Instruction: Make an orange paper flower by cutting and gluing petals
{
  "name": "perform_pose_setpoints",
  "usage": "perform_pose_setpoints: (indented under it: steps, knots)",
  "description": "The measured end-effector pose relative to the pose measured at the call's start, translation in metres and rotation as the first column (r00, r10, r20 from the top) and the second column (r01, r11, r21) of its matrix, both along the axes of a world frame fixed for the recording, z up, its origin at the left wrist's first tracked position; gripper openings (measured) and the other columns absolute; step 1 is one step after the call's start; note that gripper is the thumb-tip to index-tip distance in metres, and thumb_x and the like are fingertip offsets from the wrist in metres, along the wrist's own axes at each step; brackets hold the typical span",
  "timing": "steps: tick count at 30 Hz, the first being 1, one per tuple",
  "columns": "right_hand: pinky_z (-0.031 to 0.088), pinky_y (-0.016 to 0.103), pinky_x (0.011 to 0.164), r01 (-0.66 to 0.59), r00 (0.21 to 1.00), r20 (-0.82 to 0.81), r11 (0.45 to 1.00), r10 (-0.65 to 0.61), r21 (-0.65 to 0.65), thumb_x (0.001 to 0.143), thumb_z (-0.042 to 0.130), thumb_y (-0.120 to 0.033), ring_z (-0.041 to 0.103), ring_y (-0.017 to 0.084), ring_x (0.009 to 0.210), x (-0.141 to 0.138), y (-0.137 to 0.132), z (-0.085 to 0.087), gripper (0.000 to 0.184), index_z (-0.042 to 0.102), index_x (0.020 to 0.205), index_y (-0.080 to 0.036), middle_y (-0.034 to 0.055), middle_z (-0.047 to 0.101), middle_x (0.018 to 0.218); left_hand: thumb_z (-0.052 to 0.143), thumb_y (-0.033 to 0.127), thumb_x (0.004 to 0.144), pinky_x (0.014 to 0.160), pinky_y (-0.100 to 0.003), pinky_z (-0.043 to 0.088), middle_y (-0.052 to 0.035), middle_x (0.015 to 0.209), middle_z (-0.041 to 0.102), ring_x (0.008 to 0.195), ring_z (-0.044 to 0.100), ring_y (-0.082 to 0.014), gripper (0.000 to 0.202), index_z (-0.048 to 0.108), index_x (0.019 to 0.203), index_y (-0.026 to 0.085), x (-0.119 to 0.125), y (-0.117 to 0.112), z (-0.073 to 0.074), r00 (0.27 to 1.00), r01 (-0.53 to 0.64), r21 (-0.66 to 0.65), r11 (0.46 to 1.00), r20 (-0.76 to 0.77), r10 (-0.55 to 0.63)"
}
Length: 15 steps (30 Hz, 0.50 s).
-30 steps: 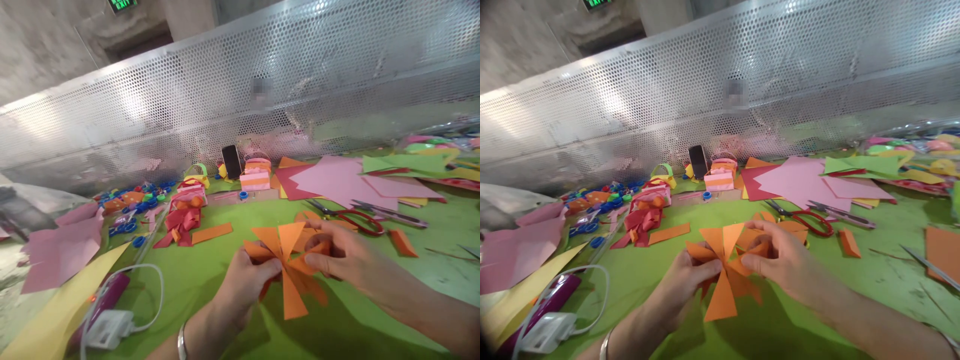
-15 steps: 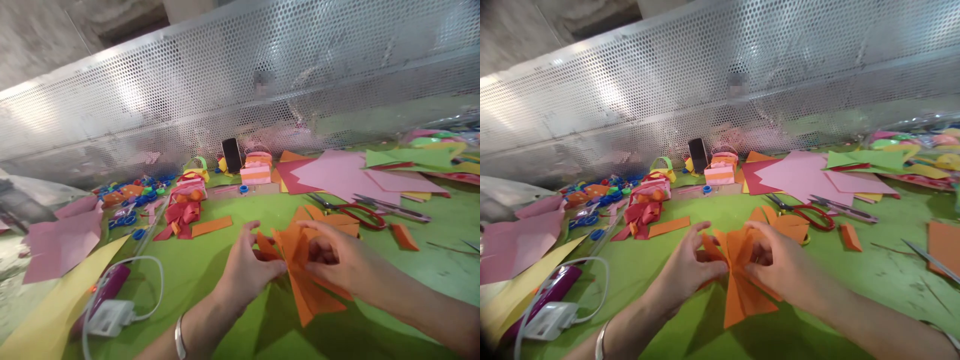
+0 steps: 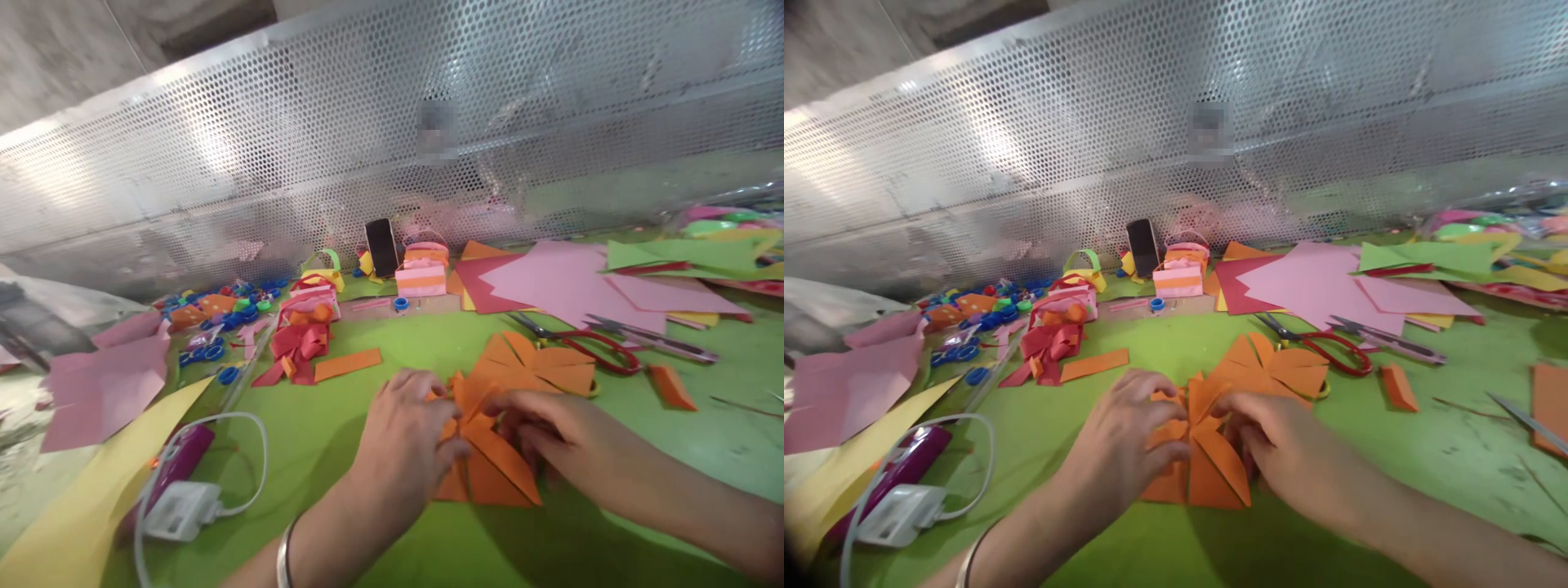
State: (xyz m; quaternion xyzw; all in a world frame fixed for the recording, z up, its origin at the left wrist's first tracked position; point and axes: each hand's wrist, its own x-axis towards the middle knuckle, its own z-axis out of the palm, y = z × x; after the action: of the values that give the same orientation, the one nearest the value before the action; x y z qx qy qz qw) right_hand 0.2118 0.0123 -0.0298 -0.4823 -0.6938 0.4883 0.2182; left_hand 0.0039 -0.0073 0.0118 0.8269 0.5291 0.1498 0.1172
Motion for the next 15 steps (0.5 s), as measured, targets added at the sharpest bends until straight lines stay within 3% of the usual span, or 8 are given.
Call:
perform_pose_setpoints:
  steps: [3,6,11,15]
  knots:
    - [0.049,0.029,0.061,-0.091,0.993,0.089,0.983,0.077,0.159,0.074,0.041,-0.002,0.067,0.019,0.072,-0.001,-0.001,0.008,0.044,0.073,0.092,-0.026,0.0006,0.071,0.083,0.079,0.027,0.073,0.09,-0.046,0.049,-0.0083,0.106,0.067,0.101,0.059,-0.0285,0.022,0.074,0.092,0.018,0.002,-0.001,-0.003,0.995,0.016,-0.159,0.987,-0.096,-0.032]
    - [0.047,0.03,0.072,-0.292,0.947,0.223,0.91,0.231,0.296,0.072,0.043,0.006,0.066,0.019,0.083,-0.001,-0.003,0.015,0.047,0.072,0.092,-0.025,0.0014,0.07,0.089,0.073,0.02,0.075,0.091,-0.046,0.049,-0.0081,0.106,0.067,0.101,0.06,-0.0281,0.018,0.073,0.093,0.019,0.002,-0.001,-0.006,0.994,0.028,-0.21,0.977,-0.101,-0.051]
    - [0.041,0.028,0.061,-0.442,0.877,0.401,0.775,0.266,0.452,0.074,0.051,0.004,0.061,0.019,0.074,-0.001,-0.008,0.025,0.029,0.068,0.085,-0.016,0.007,0.065,0.085,0.064,0.009,0.069,0.088,-0.044,0.051,-0.0078,0.11,0.068,0.099,0.062,-0.0271,0.028,0.072,0.093,0.022,-0.004,0.0,-0.016,0.998,0.031,-0.098,0.995,-0.049,-0.036]
    - [0.042,0.025,0.065,-0.472,0.857,0.451,0.733,0.25,0.49,0.082,0.053,-0.002,0.06,0.016,0.075,-0.003,-0.006,0.047,0.024,0.07,0.093,-0.015,0.0058,0.067,0.085,0.064,0.018,0.071,0.075,-0.033,0.056,-0.0027,0.096,0.072,0.087,0.068,-0.0226,0.025,0.072,0.092,0.029,-0.021,0.011,-0.035,0.991,0.126,0.058,0.99,-0.047,-0.124]
